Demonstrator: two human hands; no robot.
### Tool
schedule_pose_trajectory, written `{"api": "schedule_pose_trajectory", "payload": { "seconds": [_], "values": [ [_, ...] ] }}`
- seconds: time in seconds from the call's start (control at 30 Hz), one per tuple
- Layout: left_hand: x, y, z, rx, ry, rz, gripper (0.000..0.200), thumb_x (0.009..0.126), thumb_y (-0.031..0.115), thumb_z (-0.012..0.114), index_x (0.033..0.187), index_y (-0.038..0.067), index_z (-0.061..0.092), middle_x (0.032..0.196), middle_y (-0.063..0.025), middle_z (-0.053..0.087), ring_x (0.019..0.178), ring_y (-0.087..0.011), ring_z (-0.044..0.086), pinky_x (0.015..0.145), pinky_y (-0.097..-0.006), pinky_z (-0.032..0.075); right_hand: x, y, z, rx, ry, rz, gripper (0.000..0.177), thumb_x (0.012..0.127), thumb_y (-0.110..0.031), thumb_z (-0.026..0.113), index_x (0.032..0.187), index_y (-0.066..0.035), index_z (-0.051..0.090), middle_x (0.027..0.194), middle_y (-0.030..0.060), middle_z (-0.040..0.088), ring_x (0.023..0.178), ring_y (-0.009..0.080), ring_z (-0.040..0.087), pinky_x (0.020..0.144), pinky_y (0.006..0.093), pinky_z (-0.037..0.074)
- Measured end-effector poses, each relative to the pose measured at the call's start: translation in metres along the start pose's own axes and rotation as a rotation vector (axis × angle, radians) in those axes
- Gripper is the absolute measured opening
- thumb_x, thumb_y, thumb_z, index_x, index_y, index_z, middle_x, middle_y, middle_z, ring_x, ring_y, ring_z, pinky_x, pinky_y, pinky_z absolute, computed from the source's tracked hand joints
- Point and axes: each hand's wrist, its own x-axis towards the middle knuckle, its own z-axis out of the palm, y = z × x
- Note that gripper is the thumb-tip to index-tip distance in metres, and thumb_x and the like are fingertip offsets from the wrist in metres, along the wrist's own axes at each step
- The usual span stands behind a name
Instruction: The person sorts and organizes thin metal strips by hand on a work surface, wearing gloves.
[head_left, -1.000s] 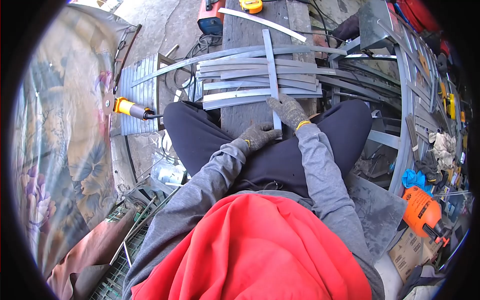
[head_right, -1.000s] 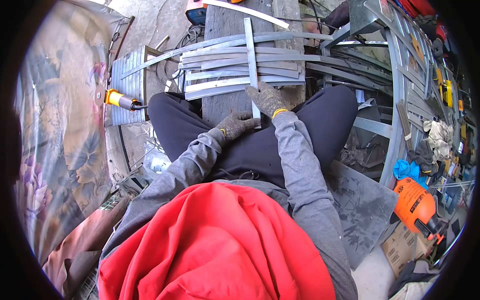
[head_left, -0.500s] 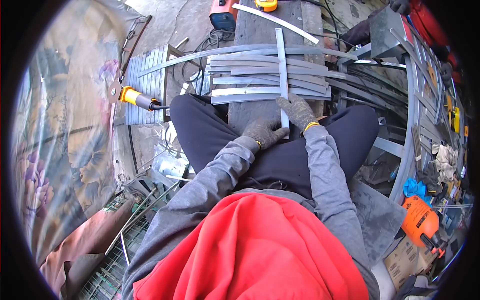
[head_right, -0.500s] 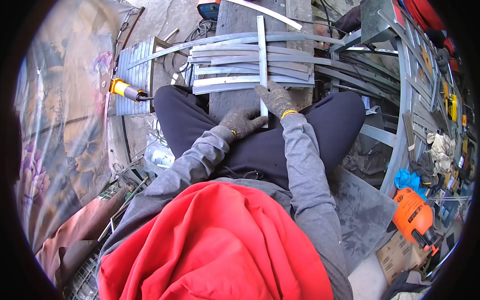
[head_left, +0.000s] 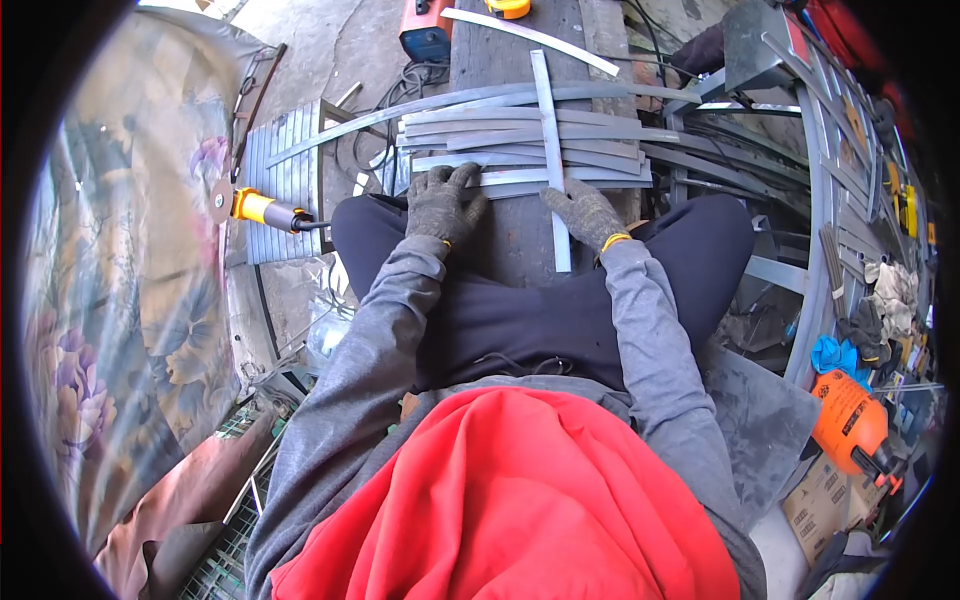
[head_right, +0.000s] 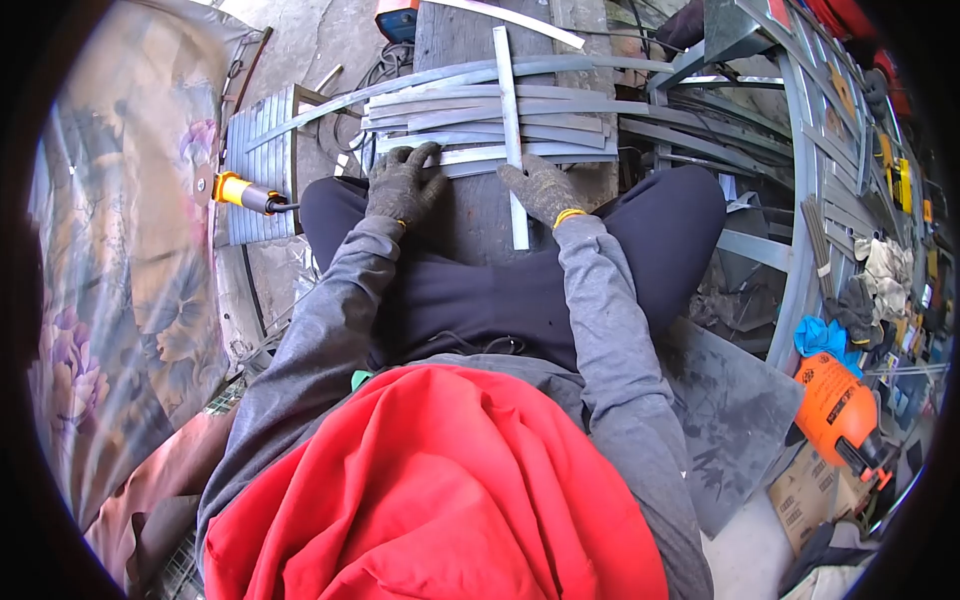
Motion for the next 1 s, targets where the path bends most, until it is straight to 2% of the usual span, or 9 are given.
{"api": "schedule_pose_trajectory", "payload": {
  "seconds": [0.17, 0.33, 0.57, 0.67, 0.77, 0.87, 0.93, 0.97, 1.0],
  "values": [
    [0.003, 0.003, -0.004, 0.016, -0.061, -0.022, 0.041, 0.082, 0.038, 0.073, 0.12, 0.024, 0.066, 0.124, -0.0158, 0.06, 0.121, -0.0405, 0.052, 0.102, -0.0541, 0.042, 0.001, 0.0, 0.001, -0.011, 0.024, -0.023, 0.066, 0.095, -0.057, 0.054, 0.13, -0.001, 0.062, 0.13, 0.0253, 0.062, 0.121, 0.0417, 0.06, 0.104, 0.0483, 0.046],
    [-0.001, -0.006, 0.021, -0.141, 0.047, 0.043, 0.033, 0.081, 0.032, 0.078, 0.109, 0.018, 0.066, 0.118, -0.0144, 0.06, 0.115, -0.039, 0.055, 0.098, -0.0505, 0.046, -0.005, -0.004, -0.004, 0.027, -0.04, 0.004, 0.066, 0.095, -0.057, 0.055, 0.13, -0.001, 0.062, 0.13, 0.0248, 0.063, 0.121, 0.0412, 0.059, 0.104, 0.048, 0.046],
    [-0.002, -0.003, 0.01, -0.182, 0.059, 0.042, 0.028, 0.084, 0.032, 0.076, 0.107, 0.018, 0.071, 0.113, -0.0117, 0.064, 0.112, -0.0358, 0.058, 0.097, -0.0487, 0.045, -0.004, -0.001, 0.001, -0.033, 0.047, -0.001, 0.064, 0.094, -0.056, 0.057, 0.126, -0.002, 0.064, 0.125, 0.0235, 0.066, 0.117, 0.04, 0.062, 0.102, 0.047, 0.047],
    [-0.001, 0.0, 0.007, -0.117, 0.098, 0.068, 0.025, 0.088, 0.036, 0.071, 0.107, 0.02, 0.074, 0.109, -0.0102, 0.067, 0.113, -0.0327, 0.059, 0.104, -0.0489, 0.04, -0.006, -0.001, -0.005, 0.137, -0.038, 0.015, 0.062, 0.093, -0.056, 0.058, 0.124, -0.002, 0.065, 0.119, 0.0231, 0.068, 0.112, 0.0386, 0.065, 0.098, 0.0458, 0.049],
    [0.002, -0.002, 0.012, -0.041, 0.092, 0.047, 0.029, 0.093, 0.044, 0.064, 0.108, 0.021, 0.075, 0.11, -0.0092, 0.069, 0.116, -0.028, 0.059, 0.114, -0.0522, 0.026, -0.007, -0.002, -0.007, 0.161, -0.063, 0.087, 0.061, 0.092, -0.056, 0.059, 0.121, -0.003, 0.067, 0.112, 0.0216, 0.07, 0.104, 0.0365, 0.067, 0.093, 0.0443, 0.051],
    [0.003, -0.006, 0.015, -0.016, 0.172, 0.074, 0.028, 0.093, 0.043, 0.065, 0.107, 0.021, 0.075, 0.108, -0.0084, 0.07, 0.114, -0.0286, 0.06, 0.113, -0.0505, 0.028, -0.01, -0.003, -0.007, 0.133, 0.022, 0.066, 0.06, 0.091, -0.055, 0.061, 0.117, -0.002, 0.068, 0.105, 0.0207, 0.071, 0.098, 0.0366, 0.069, 0.089, 0.0444, 0.052],
    [0.005, 0.0, 0.005, -0.004, 0.191, 0.072, 0.029, 0.092, 0.043, 0.065, 0.106, 0.02, 0.075, 0.106, -0.0081, 0.07, 0.111, -0.0293, 0.061, 0.112, -0.0499, 0.029, -0.012, -0.002, -0.008, 0.153, 0.144, 0.134, 0.055, 0.09, -0.052, 0.067, 0.114, -0.002, 0.07, 0.099, 0.0166, 0.071, 0.091, 0.0297, 0.069, 0.083, 0.0415, 0.052],
    [0.006, 0.003, -0.001, 0.011, 0.206, 0.073, 0.029, 0.092, 0.044, 0.066, 0.105, 0.019, 0.075, 0.104, -0.0077, 0.07, 0.107, -0.0301, 0.062, 0.111, -0.0494, 0.031, -0.012, 0.001, -0.01, 0.151, 0.144, 0.135, 0.055, 0.09, -0.052, 0.067, 0.114, -0.002, 0.07, 0.099, 0.0166, 0.071, 0.091, 0.0297, 0.069, 0.083, 0.0415, 0.052],
    [0.007, 0.004, -0.004, 0.008, 0.205, 0.07, 0.029, 0.092, 0.044, 0.066, 0.105, 0.019, 0.075, 0.104, -0.0077, 0.07, 0.107, -0.0301, 0.062, 0.111, -0.0494, 0.031, -0.014, 0.005, -0.015, 0.286, 0.184, 0.07, 0.053, 0.09, -0.05, 0.069, 0.112, -0.002, 0.071, 0.096, 0.0135, 0.071, 0.088, 0.0249, 0.067, 0.08, 0.039, 0.052]
  ]
}}
